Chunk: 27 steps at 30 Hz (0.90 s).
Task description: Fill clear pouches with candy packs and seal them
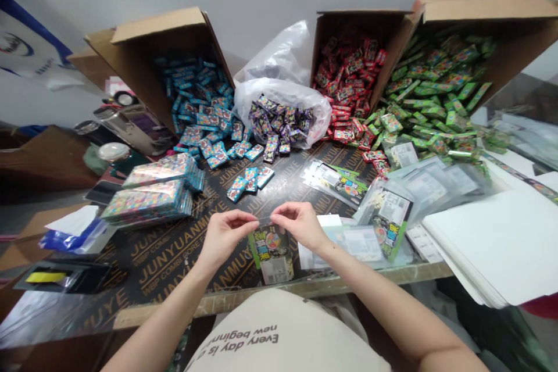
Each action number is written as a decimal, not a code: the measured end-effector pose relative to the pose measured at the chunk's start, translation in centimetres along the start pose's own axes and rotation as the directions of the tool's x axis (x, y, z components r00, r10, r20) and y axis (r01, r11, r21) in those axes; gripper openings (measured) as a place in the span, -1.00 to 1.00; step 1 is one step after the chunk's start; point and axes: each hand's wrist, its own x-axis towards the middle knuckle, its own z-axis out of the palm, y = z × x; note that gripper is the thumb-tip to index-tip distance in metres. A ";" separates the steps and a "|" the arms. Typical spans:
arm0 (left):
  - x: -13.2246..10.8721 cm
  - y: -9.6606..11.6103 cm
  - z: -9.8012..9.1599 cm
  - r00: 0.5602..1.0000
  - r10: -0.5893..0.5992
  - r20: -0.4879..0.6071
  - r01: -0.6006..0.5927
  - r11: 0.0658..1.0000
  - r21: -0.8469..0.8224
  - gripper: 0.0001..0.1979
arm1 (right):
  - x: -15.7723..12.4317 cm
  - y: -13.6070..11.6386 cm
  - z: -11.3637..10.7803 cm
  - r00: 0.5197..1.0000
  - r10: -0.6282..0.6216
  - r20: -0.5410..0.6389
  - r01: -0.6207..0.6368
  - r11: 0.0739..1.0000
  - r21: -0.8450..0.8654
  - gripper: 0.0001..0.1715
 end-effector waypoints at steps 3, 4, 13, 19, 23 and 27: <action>-0.6 0.4 0.1 0.979 0.202 0.035 -0.205 0.966 0.159 -0.90 | -0.2 -0.2 -0.5 1.000 0.000 0.028 0.001 0.999 -0.033 -0.79; -0.9 0.4 0.1 0.960 0.274 0.061 -0.281 0.938 0.204 -0.89 | -0.5 -0.1 -0.8 0.999 -0.008 0.038 0.009 0.999 -0.047 -0.79; -1.2 -1.7 -0.7 0.925 0.380 -0.004 -0.372 0.907 0.196 -0.92 | -1.9 3.1 1.5 0.984 -0.160 -0.084 0.150 0.983 -0.110 -0.76; -1.4 -3.1 -5.8 0.867 0.143 -0.477 -0.142 0.989 0.038 -0.82 | 5.7 1.7 4.6 0.947 -0.282 0.153 0.297 0.951 -0.088 -0.47; -4.0 -7.9 -9.5 0.694 -0.059 -0.717 0.085 0.996 0.000 -0.63 | 11.8 4.3 3.6 0.932 -0.303 0.201 0.362 0.716 -0.597 0.04; -5.6 -10.2 -10.4 0.672 0.208 -0.711 0.226 0.856 0.464 -0.50 | 15.7 6.9 3.2 0.933 -0.184 0.310 0.358 0.389 -0.849 0.29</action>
